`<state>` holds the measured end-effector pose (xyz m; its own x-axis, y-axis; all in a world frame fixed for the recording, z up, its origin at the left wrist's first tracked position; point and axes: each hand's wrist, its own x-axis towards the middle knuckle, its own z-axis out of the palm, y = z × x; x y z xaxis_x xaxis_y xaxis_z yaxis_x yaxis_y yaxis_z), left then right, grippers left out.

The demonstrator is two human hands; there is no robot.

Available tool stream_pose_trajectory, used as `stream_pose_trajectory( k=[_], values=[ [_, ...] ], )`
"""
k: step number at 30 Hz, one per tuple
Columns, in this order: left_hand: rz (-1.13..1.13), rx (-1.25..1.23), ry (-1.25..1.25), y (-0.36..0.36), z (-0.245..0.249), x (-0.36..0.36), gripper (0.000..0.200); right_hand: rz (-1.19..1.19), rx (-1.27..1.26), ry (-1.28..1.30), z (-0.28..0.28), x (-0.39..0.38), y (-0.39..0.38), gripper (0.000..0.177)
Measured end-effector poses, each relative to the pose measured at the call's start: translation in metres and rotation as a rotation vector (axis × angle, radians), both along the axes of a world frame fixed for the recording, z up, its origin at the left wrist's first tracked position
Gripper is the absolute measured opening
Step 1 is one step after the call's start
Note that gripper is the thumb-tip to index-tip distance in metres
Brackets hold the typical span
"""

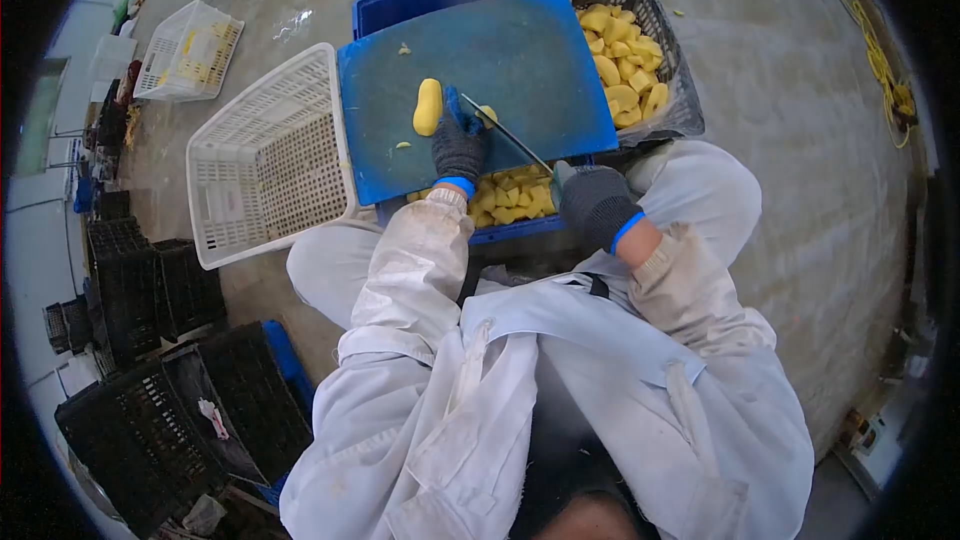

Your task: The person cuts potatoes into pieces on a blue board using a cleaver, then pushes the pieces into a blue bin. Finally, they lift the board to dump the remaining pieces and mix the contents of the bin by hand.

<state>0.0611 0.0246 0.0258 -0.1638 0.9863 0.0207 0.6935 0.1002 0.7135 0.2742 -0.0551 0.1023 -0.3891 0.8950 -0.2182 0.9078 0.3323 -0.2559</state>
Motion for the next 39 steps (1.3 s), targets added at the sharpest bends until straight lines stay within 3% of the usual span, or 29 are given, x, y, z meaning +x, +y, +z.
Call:
stream_pose_trajectory(
  k=[2,6,9,12,13,16,17,19,21,23,24,25,27,28,31,33,36,39],
  values=[
    [-0.017,-0.019,0.013,0.002,0.002,-0.001,0.065,-0.028,-0.078,-0.01,-0.007,-0.005,0.008,0.023],
    [-0.13,-0.151,0.144,0.012,0.024,-0.006,0.06,-0.141,-0.208,0.238,0.001,-0.001,0.007,0.031],
    [-0.385,-0.014,0.29,0.031,0.008,-0.014,0.055,-0.265,-0.225,0.432,0.026,0.019,-0.015,0.032],
    [-0.615,-0.107,0.49,0.028,0.024,0.007,0.052,-0.4,-0.169,0.685,0.027,0.038,-0.023,0.03],
    [-0.658,0.009,0.419,0.022,-0.005,0.008,0.053,-0.461,-0.185,0.747,0.027,0.042,-0.022,0.029],
    [-0.966,-0.202,0.311,-0.014,0.049,0.016,0.051,-0.635,-0.304,0.906,0.008,0.058,-0.014,0.024],
    [-0.907,-0.178,0.258,-0.016,0.051,0.012,0.052,-0.685,-0.366,0.973,0.004,0.062,-0.011,0.024],
    [-0.451,-0.017,0.226,-0.006,0.043,-0.013,0.062,-0.74,-0.437,1.067,0.001,0.062,-0.01,0.024],
    [0.02,0.133,0.395,0.022,0.026,-0.042,0.072,-0.742,-0.436,1.121,0.004,0.058,-0.008,0.024],
    [-0.075,0.022,0.497,0.02,0.015,-0.054,0.077,-0.589,-0.258,1.132,-0.004,0.054,-0.01,0.025],
    [-0.134,-0.026,0.546,0.019,0.012,-0.046,0.079,-0.68,-0.383,1.157,0.001,0.054,-0.008,0.025],
    [-0.187,0.03,0.599,0.011,0.008,-0.035,0.078,-0.779,-0.504,1.177,0.007,0.054,-0.005,0.026],
    [-0.285,0.131,0.7,-0.024,0.002,-0.015,0.077,-0.673,-0.353,1.1,-0.011,0.052,-0.006,0.024],
    [-0.323,0.122,0.672,-0.035,0.005,-0.006,0.074,-0.612,-0.286,1.051,-0.017,0.051,-0.006,0.023],
    [-0.42,0.098,0.637,-0.063,0.016,0.007,0.067,-0.657,-0.442,1.019,0.001,0.044,-0.006,0.023],
    [-0.478,0.111,0.68,-0.072,0.016,0.01,0.061,-0.62,-0.415,0.929,-0.006,0.047,-0.006,0.028],
    [-0.494,0.262,0.629,-0.068,0.003,0.005,0.047,-0.662,-0.459,0.926,0.004,0.046,-0.008,0.03],
    [-0.246,0.2,-0.154,-0.057,0.012,-0.004,0.042,-0.65,-0.351,0.964,0.002,0.046,-0.011,0.026]
  ],
)
